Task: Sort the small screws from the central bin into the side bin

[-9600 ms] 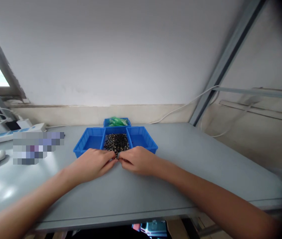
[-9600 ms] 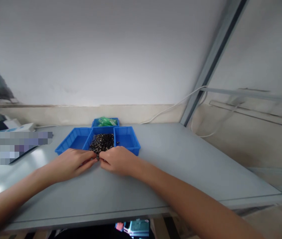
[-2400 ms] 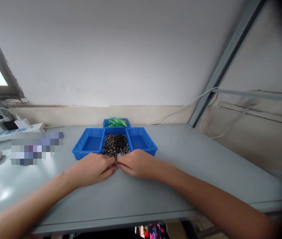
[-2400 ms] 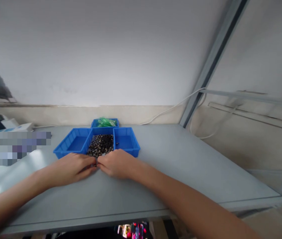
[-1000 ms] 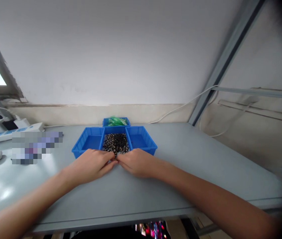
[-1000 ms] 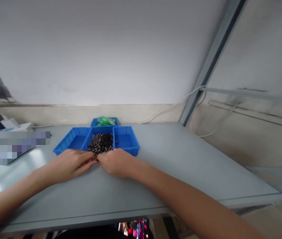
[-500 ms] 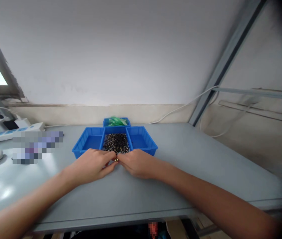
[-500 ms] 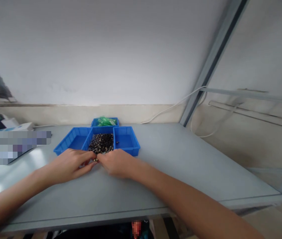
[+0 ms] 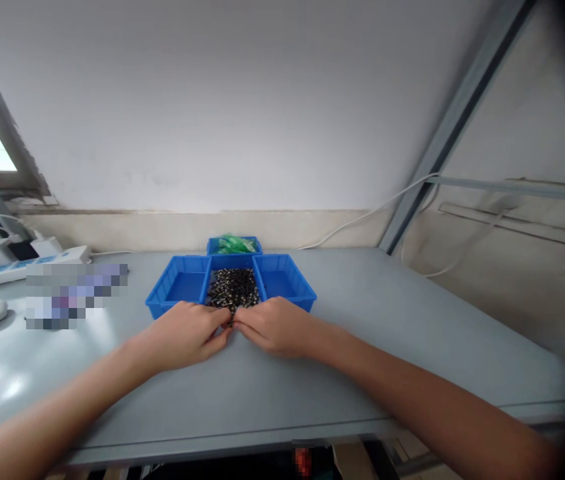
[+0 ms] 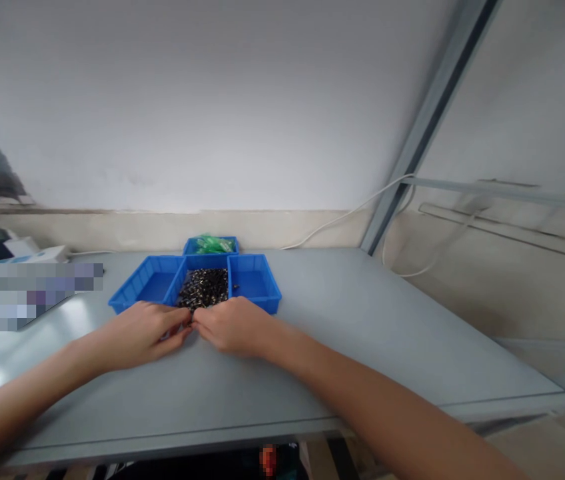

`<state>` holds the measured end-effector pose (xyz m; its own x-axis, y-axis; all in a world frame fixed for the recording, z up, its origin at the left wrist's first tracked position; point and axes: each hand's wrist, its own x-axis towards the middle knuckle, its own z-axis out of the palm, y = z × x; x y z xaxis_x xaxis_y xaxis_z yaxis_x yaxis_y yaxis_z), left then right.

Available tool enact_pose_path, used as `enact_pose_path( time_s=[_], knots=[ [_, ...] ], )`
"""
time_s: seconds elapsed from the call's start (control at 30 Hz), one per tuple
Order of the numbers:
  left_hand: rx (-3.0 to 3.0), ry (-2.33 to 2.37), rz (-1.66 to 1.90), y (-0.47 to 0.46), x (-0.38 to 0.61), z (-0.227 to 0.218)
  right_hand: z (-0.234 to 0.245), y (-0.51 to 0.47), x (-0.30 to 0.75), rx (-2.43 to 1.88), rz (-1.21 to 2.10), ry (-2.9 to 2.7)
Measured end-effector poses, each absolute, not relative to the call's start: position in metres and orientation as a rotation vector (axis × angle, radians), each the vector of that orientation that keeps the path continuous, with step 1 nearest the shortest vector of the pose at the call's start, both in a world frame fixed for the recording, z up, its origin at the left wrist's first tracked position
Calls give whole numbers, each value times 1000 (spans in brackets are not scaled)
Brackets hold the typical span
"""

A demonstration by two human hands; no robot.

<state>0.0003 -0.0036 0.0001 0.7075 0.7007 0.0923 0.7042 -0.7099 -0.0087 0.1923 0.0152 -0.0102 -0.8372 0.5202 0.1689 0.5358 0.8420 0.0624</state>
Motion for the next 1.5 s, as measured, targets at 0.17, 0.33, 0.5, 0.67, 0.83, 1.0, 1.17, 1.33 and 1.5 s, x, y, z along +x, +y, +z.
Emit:
enact_pose_path(
  time_s=[0.17,0.33,0.5,0.67,0.83,1.0,1.17,1.33,1.5],
  knots=[
    [-2838,-1201,-103,-3,-1,-1,-9,15,193,-826,-136,-2811],
    [-2848,-1220,-99,-4,-1,-1,-14,17,194,-777,-131,-2794],
    [-2840,-1200,-118,-4,0,-2,-18,21,194,-735,-234,-2791],
    [-2805,-1214,-122,-3,-1,-3,-17,22,194,-718,-300,-2793],
    [-2807,-1205,-109,-2,-1,-3,-14,19,194,-753,-275,-2789],
    [-2827,-1208,-102,-4,-1,0,-12,18,193,-776,-233,-2807],
    [-2829,-1206,-96,-5,0,1,-11,18,193,-814,-177,-2834],
    [-2824,-1207,-99,-4,0,0,-10,18,193,-820,-178,-2881],
    [-2874,-1161,-158,-3,0,1,-10,18,191,-826,-223,-2877]
  ],
)
